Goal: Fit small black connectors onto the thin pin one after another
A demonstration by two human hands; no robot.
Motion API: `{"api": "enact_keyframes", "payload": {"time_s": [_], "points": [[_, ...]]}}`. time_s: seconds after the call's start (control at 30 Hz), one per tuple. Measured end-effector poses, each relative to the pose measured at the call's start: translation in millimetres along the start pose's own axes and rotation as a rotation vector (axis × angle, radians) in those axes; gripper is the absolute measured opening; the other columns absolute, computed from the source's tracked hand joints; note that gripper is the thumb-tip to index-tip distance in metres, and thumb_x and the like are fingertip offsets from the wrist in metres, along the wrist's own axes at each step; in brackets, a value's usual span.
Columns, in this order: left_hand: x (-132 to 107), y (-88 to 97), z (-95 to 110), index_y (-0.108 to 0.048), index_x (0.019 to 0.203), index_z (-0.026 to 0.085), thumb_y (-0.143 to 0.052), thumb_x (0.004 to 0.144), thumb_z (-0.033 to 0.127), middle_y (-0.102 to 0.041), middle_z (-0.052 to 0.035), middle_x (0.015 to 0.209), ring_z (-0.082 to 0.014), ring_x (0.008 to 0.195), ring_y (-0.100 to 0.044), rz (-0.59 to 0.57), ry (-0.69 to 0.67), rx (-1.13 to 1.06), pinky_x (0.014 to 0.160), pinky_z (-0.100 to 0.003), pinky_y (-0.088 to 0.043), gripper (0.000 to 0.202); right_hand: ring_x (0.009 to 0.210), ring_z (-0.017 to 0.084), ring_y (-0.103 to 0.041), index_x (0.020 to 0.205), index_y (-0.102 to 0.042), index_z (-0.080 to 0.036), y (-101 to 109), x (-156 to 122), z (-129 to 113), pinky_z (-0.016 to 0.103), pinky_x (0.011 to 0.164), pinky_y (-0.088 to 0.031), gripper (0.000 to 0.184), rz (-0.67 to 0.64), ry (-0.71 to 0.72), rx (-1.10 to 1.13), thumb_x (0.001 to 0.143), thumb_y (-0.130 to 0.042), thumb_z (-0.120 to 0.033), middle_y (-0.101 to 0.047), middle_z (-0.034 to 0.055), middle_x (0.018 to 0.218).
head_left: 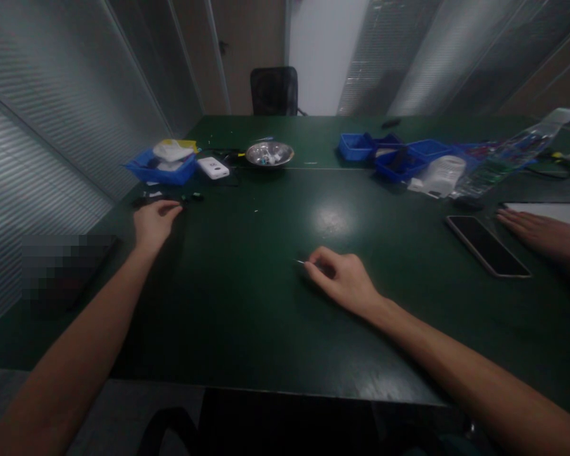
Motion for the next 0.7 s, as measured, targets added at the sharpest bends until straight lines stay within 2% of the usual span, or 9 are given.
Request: {"api": "enact_keyframes", "payload": {"time_s": [0.13, 0.3, 0.5, 0.7], "points": [[1, -3.6, -4, -0.078, 0.114, 0.019, -0.069, 0.09, 0.041, -0.074, -0.0045, 0.095, -0.017, 0.079, -0.064, 0.002, 0.022, 0.005, 0.081, -0.027, -0.047, 0.034, 0.051, 0.012, -0.053, 0.096, -0.067, -0.02, 1, 0, 0, 0.026, 0.054, -0.034, 0.033, -0.006, 0.003, 0.002, 0.098, -0.048, -0.047, -0.064, -0.0005, 0.063], [3, -4.9, -9, -0.079, 0.112, 0.02, -0.071, 0.088, 0.041, -0.075, -0.0047, 0.096, -0.0176, 0.08, -0.066, 0.003, 0.042, -0.023, 0.082, -0.027, -0.049, 0.033, 0.052, 0.012, -0.053, 0.097, -0.067, -0.019, 2, 0, -3, 0.026, 0.054, -0.034, 0.032, -0.023, -0.01, 0.005, 0.098, -0.048, -0.046, -0.065, 0.0001, 0.065], [6, -4.5, -11, -0.079, 0.112, 0.022, -0.073, 0.086, 0.038, -0.076, -0.004, 0.104, -0.0199, 0.092, -0.067, -0.038, 0.123, -0.056, 0.086, -0.029, -0.048, 0.031, 0.051, 0.012, -0.053, 0.095, -0.067, -0.02, 0, 0, -1, 0.026, 0.054, -0.034, 0.032, -0.007, -0.018, -0.018, 0.097, -0.049, -0.047, -0.062, -0.0015, 0.061], [10, -9.7, -23, -0.078, 0.115, 0.019, -0.075, 0.081, 0.04, -0.076, -0.0058, 0.103, -0.0193, 0.083, -0.064, -0.069, 0.231, -0.147, 0.077, -0.029, -0.047, 0.04, 0.051, 0.012, -0.053, 0.097, -0.067, -0.02, 0, 0, 0, 0.026, 0.054, -0.034, 0.033, -0.005, -0.01, -0.006, 0.097, -0.049, -0.047, -0.063, -0.0011, 0.062]]}}
Point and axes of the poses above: each hand's wrist, its own x-axis towards the middle knuckle, its own y-axis out of the back of the hand, z = x × y, the point moved 2 cm from there along x, towards the middle knuckle
